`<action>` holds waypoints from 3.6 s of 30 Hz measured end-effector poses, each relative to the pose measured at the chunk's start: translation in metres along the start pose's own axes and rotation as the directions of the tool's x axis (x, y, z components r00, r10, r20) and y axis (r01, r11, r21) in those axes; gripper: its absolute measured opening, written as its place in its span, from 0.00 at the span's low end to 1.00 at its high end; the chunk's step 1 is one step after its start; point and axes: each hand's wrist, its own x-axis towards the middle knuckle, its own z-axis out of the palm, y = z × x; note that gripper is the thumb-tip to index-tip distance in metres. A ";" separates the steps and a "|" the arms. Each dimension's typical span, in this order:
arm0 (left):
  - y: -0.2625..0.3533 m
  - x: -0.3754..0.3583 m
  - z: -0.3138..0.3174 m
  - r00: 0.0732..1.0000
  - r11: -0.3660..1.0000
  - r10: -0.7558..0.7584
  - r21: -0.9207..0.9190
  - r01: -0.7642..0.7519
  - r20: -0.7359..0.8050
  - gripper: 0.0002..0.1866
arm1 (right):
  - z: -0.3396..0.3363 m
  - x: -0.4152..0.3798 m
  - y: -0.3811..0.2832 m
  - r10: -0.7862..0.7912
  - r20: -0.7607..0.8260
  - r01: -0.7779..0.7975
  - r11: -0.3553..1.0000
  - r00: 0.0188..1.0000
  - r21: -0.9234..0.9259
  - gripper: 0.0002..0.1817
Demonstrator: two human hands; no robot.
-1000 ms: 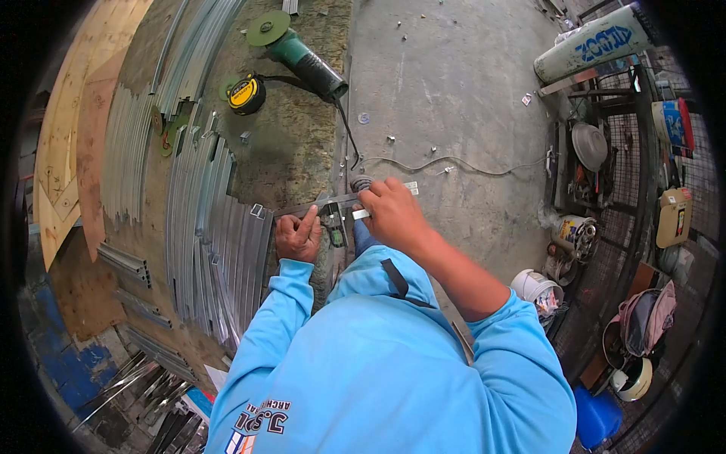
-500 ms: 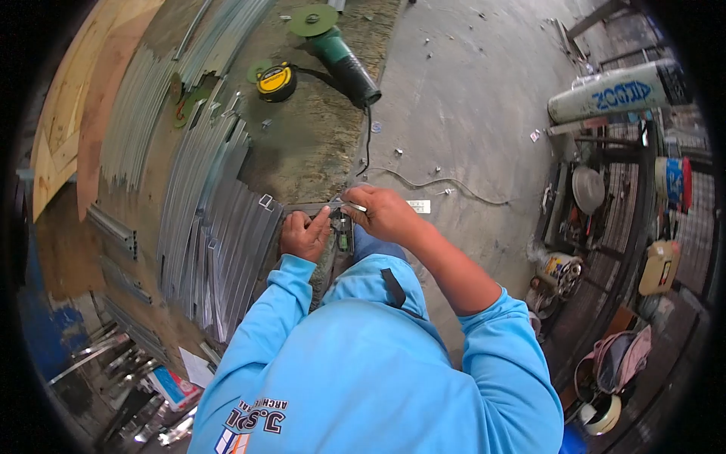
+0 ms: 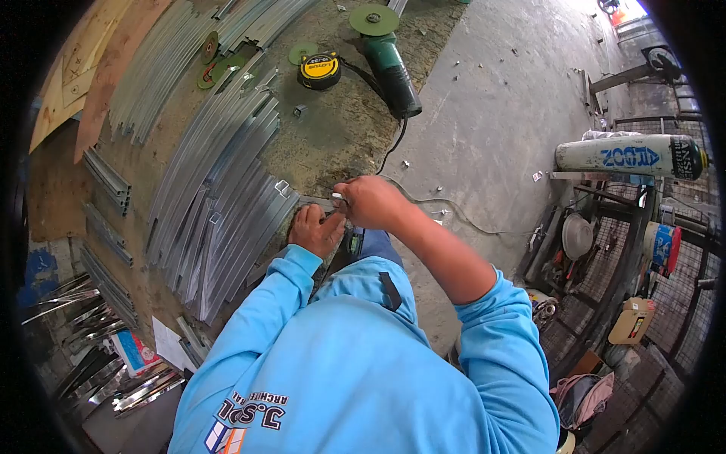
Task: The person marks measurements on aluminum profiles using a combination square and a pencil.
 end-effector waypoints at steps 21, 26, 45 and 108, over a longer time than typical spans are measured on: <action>-0.002 -0.002 0.008 0.998 1.000 -0.004 -0.026 0.002 -0.062 0.18 | 0.026 -0.091 0.085 0.171 0.037 -0.159 0.962 0.985 -0.221 0.13; 0.000 -0.012 -0.015 0.995 0.996 -0.077 -0.040 0.075 -0.055 0.29 | 0.026 -0.135 0.055 0.472 -0.065 -0.447 0.864 0.879 0.232 0.16; -0.134 -0.150 -0.171 0.809 0.777 -0.560 0.228 0.587 -0.176 0.15 | 0.012 -0.180 0.031 0.740 -0.293 -0.378 0.591 0.605 0.713 0.18; -0.003 -0.032 -0.003 0.989 0.983 -0.122 0.149 0.108 0.088 0.39 | 0.099 -0.074 0.014 0.546 -0.076 -0.398 0.691 0.835 0.603 0.14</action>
